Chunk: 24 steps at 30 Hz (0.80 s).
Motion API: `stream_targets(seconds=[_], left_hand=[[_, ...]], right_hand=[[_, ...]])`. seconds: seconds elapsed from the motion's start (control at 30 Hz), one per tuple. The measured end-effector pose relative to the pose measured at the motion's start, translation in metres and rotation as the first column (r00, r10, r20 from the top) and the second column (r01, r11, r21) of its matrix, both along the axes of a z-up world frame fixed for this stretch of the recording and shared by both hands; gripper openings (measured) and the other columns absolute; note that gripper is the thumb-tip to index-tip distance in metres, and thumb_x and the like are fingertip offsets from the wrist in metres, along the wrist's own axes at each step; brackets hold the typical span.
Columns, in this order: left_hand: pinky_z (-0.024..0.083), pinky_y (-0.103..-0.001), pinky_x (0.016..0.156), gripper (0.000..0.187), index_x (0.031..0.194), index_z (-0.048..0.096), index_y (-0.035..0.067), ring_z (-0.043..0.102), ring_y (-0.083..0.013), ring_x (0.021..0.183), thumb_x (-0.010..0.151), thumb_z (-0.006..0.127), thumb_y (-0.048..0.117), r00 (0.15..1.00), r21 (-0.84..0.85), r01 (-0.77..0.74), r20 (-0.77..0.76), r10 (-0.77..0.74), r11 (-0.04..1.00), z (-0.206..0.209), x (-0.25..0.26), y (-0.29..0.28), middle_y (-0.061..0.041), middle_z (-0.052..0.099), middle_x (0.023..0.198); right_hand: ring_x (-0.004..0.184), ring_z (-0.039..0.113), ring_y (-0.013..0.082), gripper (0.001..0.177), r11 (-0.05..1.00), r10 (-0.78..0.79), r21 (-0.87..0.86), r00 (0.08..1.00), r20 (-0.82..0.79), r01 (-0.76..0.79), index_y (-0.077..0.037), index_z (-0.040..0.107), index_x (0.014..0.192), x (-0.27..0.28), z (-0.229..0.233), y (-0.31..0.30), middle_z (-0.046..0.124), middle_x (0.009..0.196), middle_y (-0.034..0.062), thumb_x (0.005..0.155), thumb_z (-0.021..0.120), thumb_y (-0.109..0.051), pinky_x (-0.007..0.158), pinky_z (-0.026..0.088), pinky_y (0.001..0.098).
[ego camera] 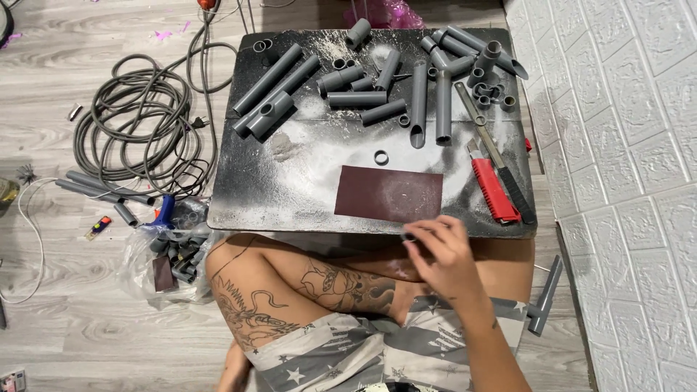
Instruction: Sanding the edges of a small PVC ring on sandpaper and cleaning the inner circumference with a metal rod.
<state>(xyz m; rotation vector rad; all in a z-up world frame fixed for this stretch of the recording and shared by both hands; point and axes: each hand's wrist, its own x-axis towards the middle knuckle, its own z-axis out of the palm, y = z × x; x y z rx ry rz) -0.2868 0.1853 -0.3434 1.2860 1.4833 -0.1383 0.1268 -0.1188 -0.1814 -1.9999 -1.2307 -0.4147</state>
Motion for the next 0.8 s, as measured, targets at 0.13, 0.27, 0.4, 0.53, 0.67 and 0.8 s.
stream_targets(seconds=[0.13, 0.27, 0.4, 0.53, 0.67, 0.8], left_hand=[[0.052, -0.037, 0.073, 0.055, 0.126, 0.059, 0.001, 0.067, -0.0245, 0.088, 0.106, 0.035, 0.046, 0.883, -0.129, -0.382, 0.241, 0.402, 0.915, 0.033, 0.033, -0.042, -0.016, 0.069, 0.113], [0.042, -0.036, 0.101, 0.058, 0.147, 0.043, 0.009, 0.053, -0.0203, 0.122, 0.109, 0.021, 0.046, 0.575, -0.181, -0.66, 0.502, 0.646, 0.729, 0.113, 0.093, -0.07, -0.01, 0.054, 0.144], [0.018, -0.046, 0.123, 0.078, 0.158, 0.019, -0.003, 0.026, -0.0366, 0.149, 0.089, 0.047, 0.02, 0.823, 0.758, -0.283, 0.507, -0.257, 0.588, 0.176, 0.145, -0.095, -0.023, 0.023, 0.163], [0.004, -0.055, 0.129, 0.047, 0.128, 0.06, 0.006, 0.035, -0.0311, 0.15, 0.081, 0.067, 0.011, 0.731, 0.993, 0.072, 0.012, -0.682, 0.095, 0.226, 0.22, -0.118, -0.014, 0.056, 0.147], [0.014, -0.057, 0.125, 0.05, 0.135, 0.057, 0.006, 0.029, -0.0405, 0.15, 0.088, 0.064, 0.02, 0.546, 0.97, 0.226, -0.204, -0.813, -0.092, 0.226, 0.274, -0.116, -0.019, 0.046, 0.153], [0.012, -0.061, 0.125, 0.056, 0.139, 0.053, 0.007, 0.026, -0.0435, 0.151, 0.091, 0.063, 0.033, 0.502, 0.938, 0.33, -0.27, -0.821, -0.107, 0.21, 0.3, -0.101, -0.019, 0.046, 0.153]], right_hand=[[0.1, 0.065, 0.0251, 0.026, 0.991, -0.118, 0.06, 0.991, -0.066, 0.122, -0.013, 0.079, 0.109, -0.001, 0.032, -0.023, 0.072, 0.097, 0.0033, 0.083, 0.082, -0.014, 0.099, 0.049, 0.038], [0.102, 0.056, 0.0265, 0.031, 0.96, -0.265, 0.045, 0.95, -0.163, 0.275, -0.003, 0.077, 0.112, -0.01, 0.05, -0.03, 0.067, 0.106, 0.0117, 0.081, 0.08, -0.005, 0.091, 0.05, 0.0369], [0.102, 0.056, 0.027, 0.03, 0.961, -0.251, 0.077, 0.953, -0.167, 0.266, -0.002, 0.076, 0.112, -0.016, 0.05, -0.027, 0.066, 0.105, 0.0116, 0.082, 0.079, -0.002, 0.091, 0.05, 0.0371], [0.1, 0.058, 0.0265, 0.03, 0.966, -0.223, 0.1, 0.962, -0.157, 0.24, -0.002, 0.076, 0.11, -0.018, 0.043, -0.028, 0.066, 0.104, 0.0107, 0.08, 0.079, -0.002, 0.089, 0.053, 0.0372], [0.1, 0.057, 0.026, 0.032, 0.964, -0.233, 0.089, 0.958, -0.166, 0.25, -0.004, 0.077, 0.111, -0.02, 0.046, -0.035, 0.066, 0.106, 0.0103, 0.08, 0.078, -0.003, 0.087, 0.052, 0.0361], [0.105, 0.057, 0.027, 0.033, 0.956, -0.267, 0.083, 0.952, -0.15, 0.282, -0.005, 0.076, 0.111, -0.017, 0.056, -0.036, 0.069, 0.112, 0.0089, 0.08, 0.071, 0.003, 0.096, 0.051, 0.037]])
